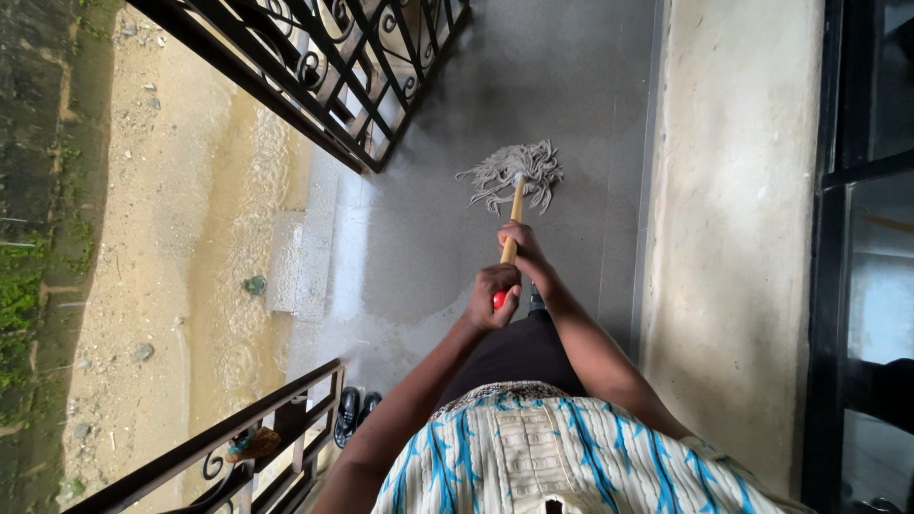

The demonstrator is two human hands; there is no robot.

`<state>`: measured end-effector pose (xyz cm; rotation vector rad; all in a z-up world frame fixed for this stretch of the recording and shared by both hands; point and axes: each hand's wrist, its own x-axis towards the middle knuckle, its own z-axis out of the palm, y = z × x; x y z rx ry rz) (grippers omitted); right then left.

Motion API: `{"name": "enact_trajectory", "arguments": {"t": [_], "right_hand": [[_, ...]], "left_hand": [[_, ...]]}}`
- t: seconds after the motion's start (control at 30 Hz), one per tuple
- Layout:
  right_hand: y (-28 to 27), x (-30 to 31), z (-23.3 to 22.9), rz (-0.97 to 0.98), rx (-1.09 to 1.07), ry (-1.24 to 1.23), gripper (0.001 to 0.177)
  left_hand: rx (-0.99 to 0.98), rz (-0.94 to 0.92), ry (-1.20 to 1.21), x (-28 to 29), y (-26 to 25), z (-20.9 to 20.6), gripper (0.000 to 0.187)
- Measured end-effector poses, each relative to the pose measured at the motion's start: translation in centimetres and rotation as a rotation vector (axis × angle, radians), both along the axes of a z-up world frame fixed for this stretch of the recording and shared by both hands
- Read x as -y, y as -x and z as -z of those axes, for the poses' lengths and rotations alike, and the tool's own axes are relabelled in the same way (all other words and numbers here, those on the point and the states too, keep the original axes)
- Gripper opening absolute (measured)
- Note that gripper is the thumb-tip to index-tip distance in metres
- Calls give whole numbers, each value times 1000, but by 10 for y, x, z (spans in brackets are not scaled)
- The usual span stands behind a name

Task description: The person mops the floor by hand using a mop, moving it across the wet surface near a doorway.

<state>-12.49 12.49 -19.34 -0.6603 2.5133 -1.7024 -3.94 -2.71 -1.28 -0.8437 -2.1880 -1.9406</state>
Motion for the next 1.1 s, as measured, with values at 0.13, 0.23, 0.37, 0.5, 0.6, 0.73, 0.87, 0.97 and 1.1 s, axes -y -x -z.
{"name": "enact_trajectory", "arguments": {"t": [0.13,0.23,0.37,0.5,0.6,0.73,0.87,0.97,1.1], "right_hand": [[12,7,13,42,127,23,27],[8,6,16,20,-45,3,25],[-10,4,15,58,-45,10,26],[-20,7,12,97,48,0,25],[-22,5,11,116,110,-2,26],[-21,2,11,162,274,95,23],[-29,-6,2,163,7,-4,28],[-24,-9,-8,129,19,19,28],[-15,-7,-12,66,-3,16,25]], "left_hand": [[25,-3,2,6,5,5,20],[61,38,37,8,4,-1,17],[104,87,53,8,-8,-17,17],[116,94,59,7,-10,-38,24],[156,126,60,10,0,-49,21],[97,160,59,2,5,-48,19],[46,141,52,-9,-5,-40,17],[48,66,1,-16,-6,-32,15],[79,-18,-38,-13,-5,-28,17]]}}
